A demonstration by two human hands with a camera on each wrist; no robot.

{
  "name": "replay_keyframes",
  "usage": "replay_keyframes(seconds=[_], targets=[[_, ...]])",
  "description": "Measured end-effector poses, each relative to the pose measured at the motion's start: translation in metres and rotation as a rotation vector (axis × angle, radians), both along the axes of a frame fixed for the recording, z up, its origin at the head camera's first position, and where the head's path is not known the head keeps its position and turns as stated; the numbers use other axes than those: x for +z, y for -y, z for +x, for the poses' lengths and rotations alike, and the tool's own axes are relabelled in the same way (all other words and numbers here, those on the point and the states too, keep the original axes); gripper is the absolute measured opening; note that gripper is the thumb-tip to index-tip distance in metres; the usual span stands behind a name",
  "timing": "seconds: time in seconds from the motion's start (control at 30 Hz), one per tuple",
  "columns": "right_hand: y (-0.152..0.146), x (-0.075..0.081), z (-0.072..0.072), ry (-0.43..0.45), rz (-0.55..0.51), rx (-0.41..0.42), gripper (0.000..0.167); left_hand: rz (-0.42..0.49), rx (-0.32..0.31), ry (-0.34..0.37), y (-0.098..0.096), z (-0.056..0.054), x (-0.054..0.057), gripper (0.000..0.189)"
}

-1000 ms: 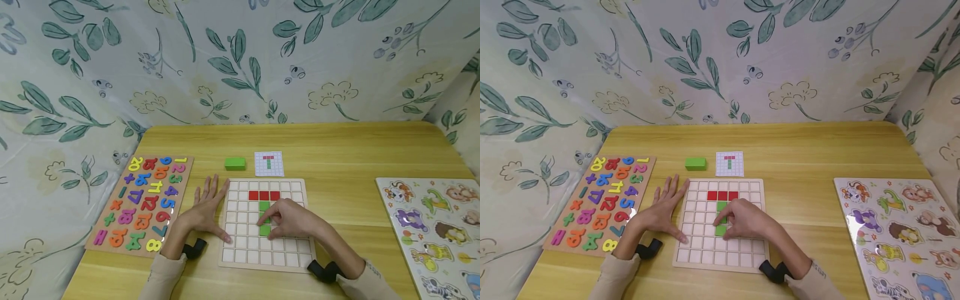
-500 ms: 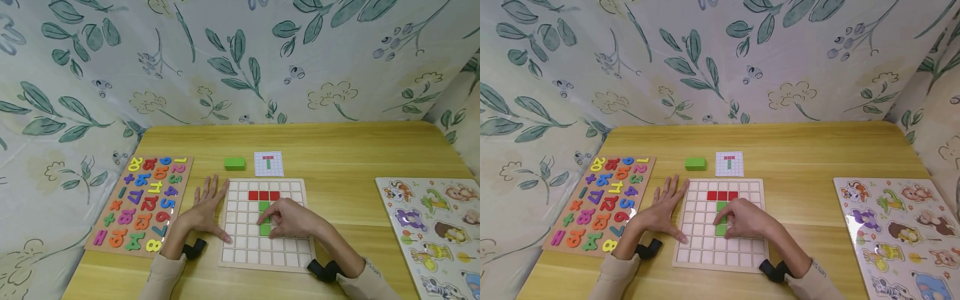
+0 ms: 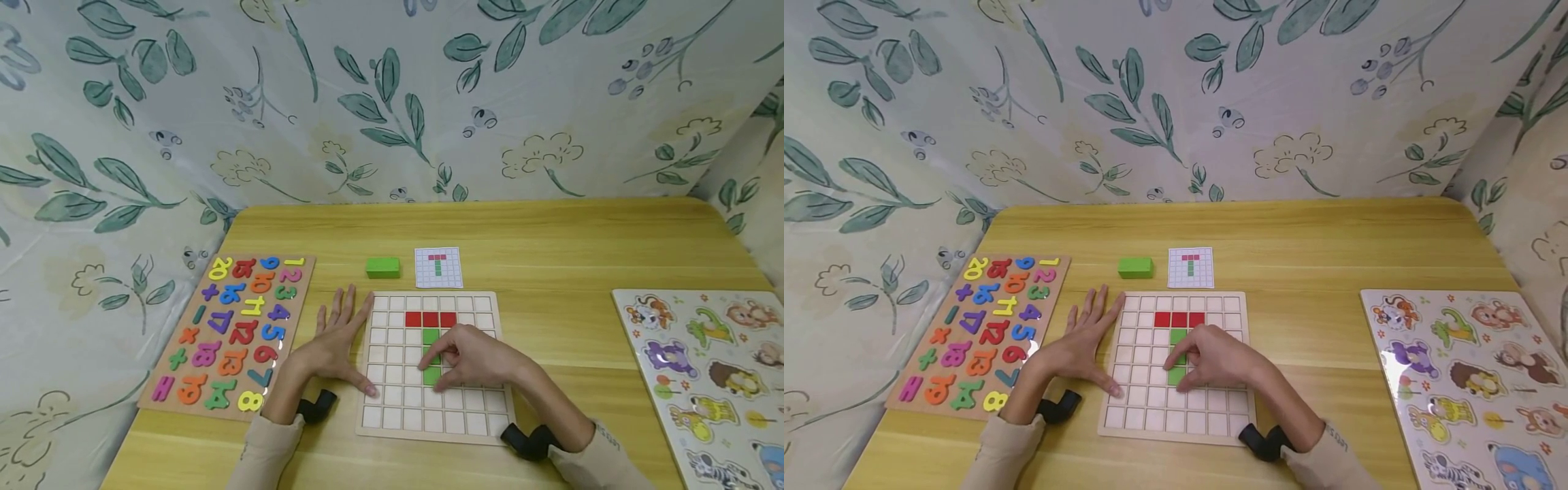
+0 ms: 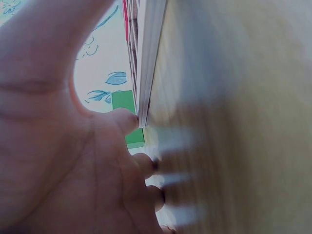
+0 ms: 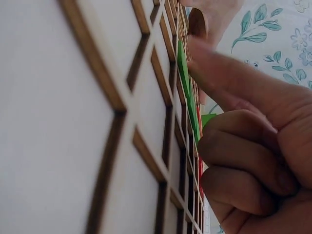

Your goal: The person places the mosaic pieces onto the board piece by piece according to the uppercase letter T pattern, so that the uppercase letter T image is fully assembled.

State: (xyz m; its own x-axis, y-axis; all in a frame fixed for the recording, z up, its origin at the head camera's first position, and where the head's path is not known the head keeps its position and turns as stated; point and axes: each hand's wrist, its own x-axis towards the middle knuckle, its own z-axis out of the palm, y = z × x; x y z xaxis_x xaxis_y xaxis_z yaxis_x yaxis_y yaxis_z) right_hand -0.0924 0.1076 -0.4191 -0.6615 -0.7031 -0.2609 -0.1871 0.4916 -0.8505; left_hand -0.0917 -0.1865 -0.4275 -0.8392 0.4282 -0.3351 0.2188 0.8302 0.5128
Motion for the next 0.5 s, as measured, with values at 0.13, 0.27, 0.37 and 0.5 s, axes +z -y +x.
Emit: replay_keyframes(seconds=[0.13, 0.27, 0.37, 0.5], targets=[[-0.009, 0.004, -0.007, 0.026, -0.029, -0.011, 0.021, -0.002, -0.003, 0.004, -0.001, -0.001, 0.001, 0.155], [-0.023, 0.012, -0.016, 0.034, -0.039, -0.072, 0.024, -0.014, -0.009, 0.01, -0.002, -0.002, 0.003, 0.154], [-0.037, 0.019, -0.024, 0.02, -0.017, -0.128, 0.025, -0.035, -0.02, 0.006, 0.001, -0.002, 0.005, 0.153], [-0.054, 0.032, -0.031, -0.005, 0.022, -0.214, 0.027, -0.025, -0.027, -0.008, 0.008, -0.003, 0.014, 0.146]])
